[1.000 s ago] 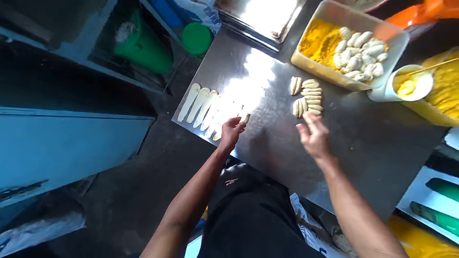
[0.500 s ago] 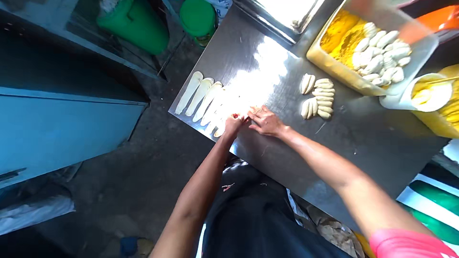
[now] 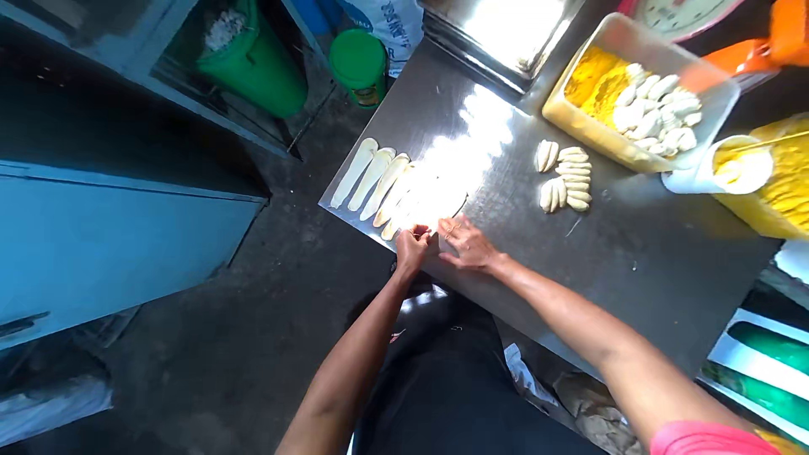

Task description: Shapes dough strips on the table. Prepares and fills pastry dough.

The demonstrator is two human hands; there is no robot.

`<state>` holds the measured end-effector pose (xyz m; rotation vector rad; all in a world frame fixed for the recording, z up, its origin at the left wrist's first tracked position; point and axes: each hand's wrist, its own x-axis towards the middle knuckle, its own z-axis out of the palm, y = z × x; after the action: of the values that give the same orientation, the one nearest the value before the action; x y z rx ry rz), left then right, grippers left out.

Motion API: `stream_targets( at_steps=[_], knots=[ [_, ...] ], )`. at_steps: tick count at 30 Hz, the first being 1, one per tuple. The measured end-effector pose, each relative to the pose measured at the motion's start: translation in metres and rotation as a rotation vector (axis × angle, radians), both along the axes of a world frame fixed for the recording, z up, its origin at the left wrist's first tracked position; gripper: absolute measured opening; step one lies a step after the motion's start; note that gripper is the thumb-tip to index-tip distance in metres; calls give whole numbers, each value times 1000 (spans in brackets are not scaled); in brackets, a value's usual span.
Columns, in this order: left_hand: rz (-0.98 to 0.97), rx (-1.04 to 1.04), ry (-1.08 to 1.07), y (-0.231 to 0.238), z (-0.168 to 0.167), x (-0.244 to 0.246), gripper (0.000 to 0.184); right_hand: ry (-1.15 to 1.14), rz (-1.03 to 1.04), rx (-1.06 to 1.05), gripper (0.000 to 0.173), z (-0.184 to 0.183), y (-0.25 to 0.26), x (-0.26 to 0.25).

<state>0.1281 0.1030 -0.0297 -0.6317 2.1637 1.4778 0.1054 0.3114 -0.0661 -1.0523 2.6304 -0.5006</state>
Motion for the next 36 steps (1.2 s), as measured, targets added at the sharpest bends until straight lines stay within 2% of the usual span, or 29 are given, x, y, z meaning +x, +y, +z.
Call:
stream_targets(
  at_steps=[2,4,9,11,13,16,18,21,23,25,26,28,30,32,34,36],
  knots=[
    [-24,36,11,-4,-1,8,22,88,-67,51,77,-1,11,-18],
    [-38,-17,45,-8,-5,20,22,126,-170,65,87,-5,1,-8],
    [-196,-350,143,-21,-15,59,24,42,-177,-45,88,-20,-66,94],
    [-257,-415,165,-33,-14,83,27,36,-191,-41,88,-22,-77,115],
    [-300,-475,190,-36,0,89,30,-6,-195,-42,81,-17,-79,124],
    [-329,-510,257,-6,38,44,33,-94,-150,-97,73,-3,-61,116],
    [-347,-474,327,28,55,-9,31,-71,-202,-190,65,21,-26,89],
    [-370,-346,408,92,47,-92,31,218,-549,-299,40,73,90,19],
    [-365,-226,387,143,27,-143,37,326,-809,-252,42,96,201,-26],
    [-327,-65,280,202,1,-192,40,284,-1012,-60,53,109,316,-57],
    [-308,4,207,230,-8,-210,42,242,-1072,11,57,114,364,-72],
    [-253,98,115,278,-17,-233,39,105,-1082,121,56,125,430,-99],
    [-209,88,102,307,-27,-248,31,-33,-1039,175,43,125,466,-120],
    [-218,84,123,308,-31,-254,25,-156,-1052,144,29,121,482,-132],
    [-214,120,186,283,-25,-252,24,-217,-1069,142,27,121,486,-137],
    [-128,148,216,243,-8,-239,28,-205,-1066,166,28,123,485,-139]
  ],
)
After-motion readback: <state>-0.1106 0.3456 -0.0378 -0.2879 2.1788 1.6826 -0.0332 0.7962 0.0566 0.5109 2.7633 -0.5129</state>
